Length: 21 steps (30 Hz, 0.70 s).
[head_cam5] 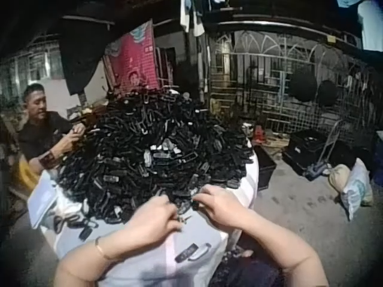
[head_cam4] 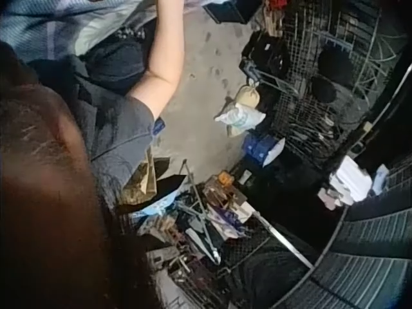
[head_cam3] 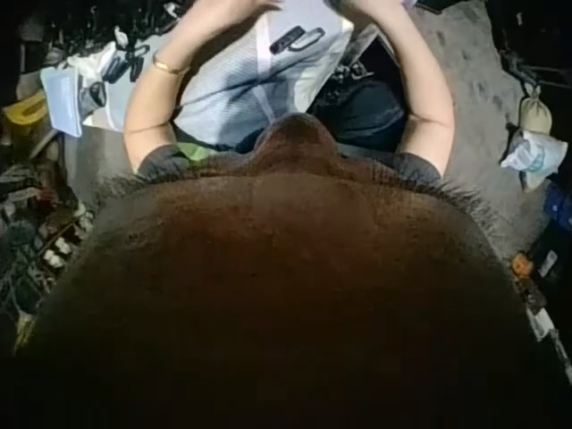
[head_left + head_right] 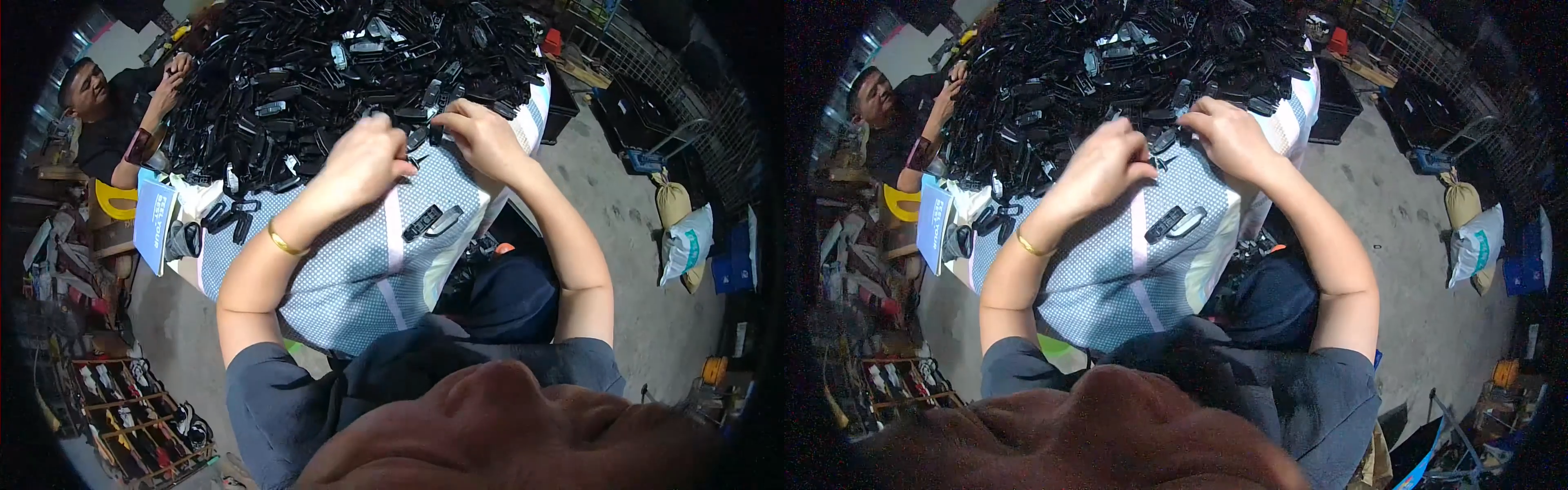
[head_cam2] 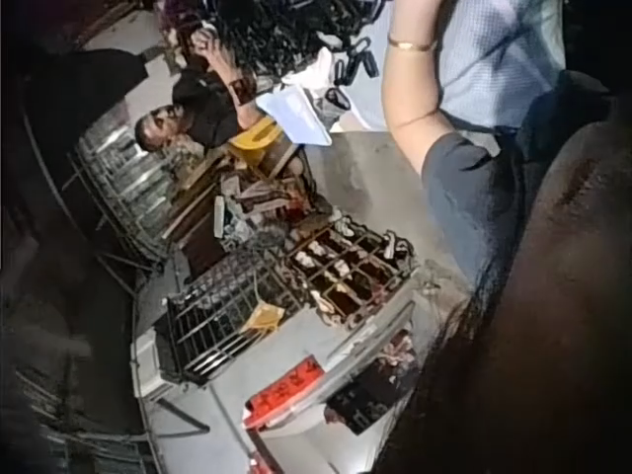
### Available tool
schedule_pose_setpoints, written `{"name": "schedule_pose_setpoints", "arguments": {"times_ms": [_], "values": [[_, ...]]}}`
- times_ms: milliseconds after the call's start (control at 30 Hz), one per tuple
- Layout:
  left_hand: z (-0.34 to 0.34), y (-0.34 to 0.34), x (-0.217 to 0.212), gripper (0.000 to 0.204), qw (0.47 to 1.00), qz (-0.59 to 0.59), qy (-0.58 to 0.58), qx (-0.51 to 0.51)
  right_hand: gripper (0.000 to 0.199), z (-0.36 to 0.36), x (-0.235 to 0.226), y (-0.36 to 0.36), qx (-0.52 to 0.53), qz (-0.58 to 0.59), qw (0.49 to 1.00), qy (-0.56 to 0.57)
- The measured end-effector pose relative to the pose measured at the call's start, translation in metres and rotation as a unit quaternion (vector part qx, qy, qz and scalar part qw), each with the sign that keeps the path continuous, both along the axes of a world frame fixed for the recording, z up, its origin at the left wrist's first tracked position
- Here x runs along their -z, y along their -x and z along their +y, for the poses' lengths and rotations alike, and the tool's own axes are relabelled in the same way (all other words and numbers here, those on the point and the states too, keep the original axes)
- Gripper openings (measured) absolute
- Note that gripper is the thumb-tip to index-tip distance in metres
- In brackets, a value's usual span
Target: Sorting and inspecting a large quantity of small black plastic components on a workbench.
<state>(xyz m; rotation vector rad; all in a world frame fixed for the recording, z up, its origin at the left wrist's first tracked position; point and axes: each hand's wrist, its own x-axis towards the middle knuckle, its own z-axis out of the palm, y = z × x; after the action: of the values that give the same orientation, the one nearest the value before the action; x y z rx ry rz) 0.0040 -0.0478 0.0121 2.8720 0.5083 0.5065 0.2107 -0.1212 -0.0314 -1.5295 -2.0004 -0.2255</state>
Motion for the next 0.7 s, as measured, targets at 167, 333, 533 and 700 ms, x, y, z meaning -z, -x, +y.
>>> {"name": "schedule_pose_setpoints", "arguments": {"times_ms": [167, 333, 533, 700], "values": [[0.008, 0.000, 0.019, 0.022, 0.995, 0.057, -0.083, -0.001, 0.029, 0.010, 0.000, 0.007, -0.006, -0.018, 0.998, -0.055], [0.000, -0.002, 0.019, 0.024, 0.997, 0.029, -0.072, -0.021, 0.020, 0.023, 0.000, 0.007, 0.016, 0.050, 0.992, -0.112], [0.015, 0.003, 0.004, 0.027, 0.983, -0.141, 0.103, -0.051, 0.014, 0.041, 0.001, 0.005, 0.012, 0.067, 0.989, -0.135], [0.025, 0.015, 0.009, 0.028, 0.876, -0.241, 0.410, -0.078, 0.024, 0.045, -0.009, 0.020, 0.002, -0.020, 0.998, -0.057]]}}
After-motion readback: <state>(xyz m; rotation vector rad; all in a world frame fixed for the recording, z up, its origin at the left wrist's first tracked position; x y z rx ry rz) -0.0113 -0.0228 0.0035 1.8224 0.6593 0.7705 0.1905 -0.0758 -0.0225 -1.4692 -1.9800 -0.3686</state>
